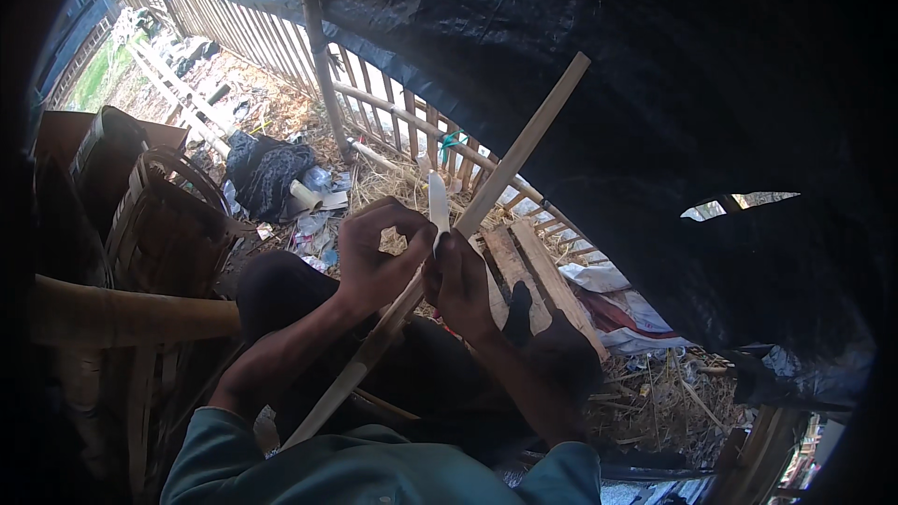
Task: The person uses a knife to shave and smooth thin layers off a wooden strip by holding it against a vertical wooden pole.
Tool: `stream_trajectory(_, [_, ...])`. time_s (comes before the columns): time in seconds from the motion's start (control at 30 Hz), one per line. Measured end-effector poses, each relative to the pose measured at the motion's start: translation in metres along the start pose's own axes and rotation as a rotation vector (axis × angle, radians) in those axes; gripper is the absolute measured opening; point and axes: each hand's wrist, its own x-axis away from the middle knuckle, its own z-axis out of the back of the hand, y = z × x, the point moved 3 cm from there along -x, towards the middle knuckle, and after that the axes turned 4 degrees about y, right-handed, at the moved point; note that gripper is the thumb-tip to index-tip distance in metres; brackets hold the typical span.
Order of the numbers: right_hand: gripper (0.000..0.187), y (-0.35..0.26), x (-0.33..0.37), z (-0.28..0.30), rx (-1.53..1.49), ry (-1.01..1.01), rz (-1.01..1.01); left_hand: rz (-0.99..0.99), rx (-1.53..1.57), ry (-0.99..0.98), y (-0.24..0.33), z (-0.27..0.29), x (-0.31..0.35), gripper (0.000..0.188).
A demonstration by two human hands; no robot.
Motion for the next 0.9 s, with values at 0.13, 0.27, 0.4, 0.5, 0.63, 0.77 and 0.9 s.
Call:
stream_trajectory(0.13, [0.032, 0.005, 0.002, -0.004, -0.037, -0.012, -0.036, -0.023, 0.003, 0.037, -0.003, 0.002, -0.002, 0.003])
stream_trajectory(0.27, [0.032, 0.012, 0.002, -0.003, -0.031, -0.026, 0.04, -0.037, -0.061, 0.044, 0.0, 0.003, -0.004, 0.004])
stream_trajectory(0.4, [0.032, 0.015, 0.001, -0.003, -0.057, -0.023, 0.027, -0.032, -0.051, 0.062, -0.002, 0.003, -0.003, 0.003])
stream_trajectory(0.5, [0.032, 0.016, 0.002, -0.005, -0.051, -0.009, 0.011, -0.042, -0.055, 0.077, -0.001, 0.004, -0.003, 0.002])
stream_trajectory(0.63, [0.033, 0.021, 0.003, -0.006, 0.014, -0.042, 0.045, -0.12, -0.05, 0.159, -0.005, 0.01, -0.007, 0.003])
stream_trajectory(0.77, [0.034, 0.02, 0.007, -0.006, -0.011, -0.052, -0.031, 0.147, 0.251, 0.338, -0.006, 0.026, -0.021, 0.012])
stream_trajectory(0.9, [0.037, 0.022, 0.009, -0.001, -0.2, -0.099, -0.167, 0.209, 0.262, 0.286, -0.011, 0.03, -0.021, 0.024])
